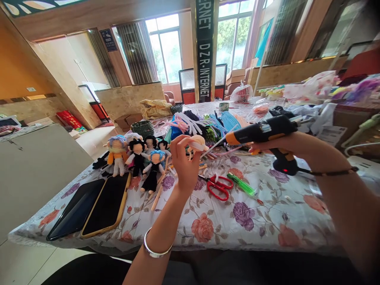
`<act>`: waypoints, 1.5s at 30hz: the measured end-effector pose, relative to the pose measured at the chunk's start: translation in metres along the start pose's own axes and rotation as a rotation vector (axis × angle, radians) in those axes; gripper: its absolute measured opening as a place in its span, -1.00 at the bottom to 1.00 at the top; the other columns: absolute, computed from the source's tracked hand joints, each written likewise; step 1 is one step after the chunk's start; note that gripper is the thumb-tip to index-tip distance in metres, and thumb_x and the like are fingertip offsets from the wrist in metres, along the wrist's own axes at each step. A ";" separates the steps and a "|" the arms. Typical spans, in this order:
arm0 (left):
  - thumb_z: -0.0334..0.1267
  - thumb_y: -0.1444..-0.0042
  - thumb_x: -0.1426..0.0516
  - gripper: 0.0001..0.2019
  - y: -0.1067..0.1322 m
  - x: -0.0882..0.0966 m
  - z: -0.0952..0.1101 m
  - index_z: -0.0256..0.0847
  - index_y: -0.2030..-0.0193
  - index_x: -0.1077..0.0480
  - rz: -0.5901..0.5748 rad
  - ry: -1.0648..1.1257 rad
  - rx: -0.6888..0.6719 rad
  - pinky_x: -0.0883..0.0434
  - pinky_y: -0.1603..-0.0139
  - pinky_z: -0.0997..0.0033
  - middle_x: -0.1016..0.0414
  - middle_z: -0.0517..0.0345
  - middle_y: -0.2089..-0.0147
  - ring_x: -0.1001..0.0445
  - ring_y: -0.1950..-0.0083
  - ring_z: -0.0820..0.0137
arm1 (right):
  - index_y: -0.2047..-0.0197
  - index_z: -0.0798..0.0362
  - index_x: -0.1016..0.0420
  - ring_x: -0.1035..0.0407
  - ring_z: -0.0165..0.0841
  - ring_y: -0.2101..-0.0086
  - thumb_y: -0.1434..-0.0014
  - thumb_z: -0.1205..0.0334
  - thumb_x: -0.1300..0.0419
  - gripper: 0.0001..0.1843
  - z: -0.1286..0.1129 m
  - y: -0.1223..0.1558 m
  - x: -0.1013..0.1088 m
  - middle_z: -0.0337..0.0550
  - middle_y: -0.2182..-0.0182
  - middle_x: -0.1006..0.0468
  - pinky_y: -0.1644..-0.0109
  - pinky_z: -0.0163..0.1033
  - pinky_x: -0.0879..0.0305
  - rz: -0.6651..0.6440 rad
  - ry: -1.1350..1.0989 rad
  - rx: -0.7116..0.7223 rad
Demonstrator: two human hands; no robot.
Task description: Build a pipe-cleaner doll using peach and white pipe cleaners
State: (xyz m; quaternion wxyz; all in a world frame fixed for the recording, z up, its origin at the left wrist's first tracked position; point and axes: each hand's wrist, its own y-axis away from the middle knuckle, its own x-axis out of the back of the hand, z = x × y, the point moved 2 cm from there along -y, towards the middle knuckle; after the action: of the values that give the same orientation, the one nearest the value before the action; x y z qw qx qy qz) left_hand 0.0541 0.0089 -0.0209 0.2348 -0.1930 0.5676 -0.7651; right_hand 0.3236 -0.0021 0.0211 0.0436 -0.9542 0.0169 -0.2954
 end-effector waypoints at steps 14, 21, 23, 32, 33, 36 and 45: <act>-0.26 -0.04 -0.24 -0.72 0.001 -0.001 0.003 -0.13 0.12 -0.29 -0.023 0.066 -0.027 -0.41 0.09 0.32 -0.36 0.09 0.09 -0.38 0.04 0.37 | 0.48 0.04 -0.57 -0.43 -0.33 0.37 0.24 0.09 -0.43 -0.75 -0.026 0.021 -0.026 -0.27 0.50 -0.55 0.18 -0.23 -0.31 -0.173 -0.393 0.021; -0.26 -0.06 -0.22 -0.74 0.002 -0.001 0.004 -0.13 0.11 -0.30 -0.036 0.058 -0.050 -0.42 0.09 0.32 -0.38 0.09 0.09 -0.38 0.05 0.37 | 0.53 0.04 -0.57 -0.44 -0.35 0.40 0.30 0.07 -0.44 -0.73 -0.030 0.024 -0.032 -0.27 0.53 -0.55 0.31 -0.30 -0.31 -0.142 -0.365 -0.078; -0.27 -0.05 -0.23 -0.73 0.002 -0.001 0.004 -0.13 0.11 -0.30 -0.037 0.061 -0.055 -0.42 0.10 0.32 -0.39 0.10 0.09 -0.38 0.05 0.38 | 0.54 0.04 -0.57 -0.43 -0.36 0.41 0.30 0.06 -0.44 -0.73 -0.031 0.024 -0.033 -0.28 0.53 -0.55 0.33 -0.30 -0.31 -0.134 -0.362 -0.078; -0.33 -0.04 -0.24 -0.71 0.002 -0.001 0.004 -0.11 0.10 -0.30 -0.025 0.107 -0.049 -0.44 0.10 0.31 -0.39 0.12 0.08 -0.39 0.05 0.38 | 0.61 0.04 -0.54 -0.40 -0.37 0.46 0.26 0.10 -0.40 -0.79 -0.032 0.022 -0.034 -0.25 0.58 -0.52 0.30 -0.24 -0.34 -0.186 -0.390 -0.062; -0.32 -0.04 -0.23 -0.71 0.002 -0.001 0.004 -0.11 0.10 -0.30 -0.025 0.113 -0.049 -0.44 0.10 0.30 -0.39 0.12 0.08 -0.39 0.04 0.37 | 0.60 0.04 -0.54 -0.40 -0.37 0.46 0.25 0.08 -0.40 -0.78 -0.032 0.022 -0.034 -0.25 0.58 -0.52 0.30 -0.25 -0.32 -0.184 -0.380 -0.065; -0.31 -0.04 -0.23 -0.71 0.002 -0.002 0.003 -0.10 0.10 -0.30 -0.029 0.125 -0.048 -0.44 0.09 0.30 -0.38 0.11 0.07 -0.39 0.04 0.37 | 0.59 0.07 -0.55 -0.41 -0.37 0.44 0.25 0.05 -0.39 -0.75 -0.030 0.021 -0.034 -0.23 0.56 -0.53 0.29 -0.27 -0.30 -0.177 -0.358 -0.086; -0.37 -0.04 -0.22 -0.69 0.002 -0.002 0.003 -0.10 0.08 -0.29 -0.049 0.152 -0.042 -0.44 0.05 0.26 -0.38 0.11 0.05 -0.39 0.01 0.37 | 0.62 0.10 -0.52 -0.38 -0.36 0.46 0.24 0.04 -0.39 -0.71 -0.030 0.023 -0.036 -0.21 0.60 -0.50 0.27 -0.23 -0.27 -0.219 -0.389 -0.087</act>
State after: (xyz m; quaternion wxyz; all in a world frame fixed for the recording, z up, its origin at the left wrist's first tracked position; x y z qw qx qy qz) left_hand 0.0574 0.0070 -0.0224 0.1683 -0.1532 0.5946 -0.7711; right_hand 0.2765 -0.0248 0.0232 -0.0275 -0.9903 -0.0828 -0.1079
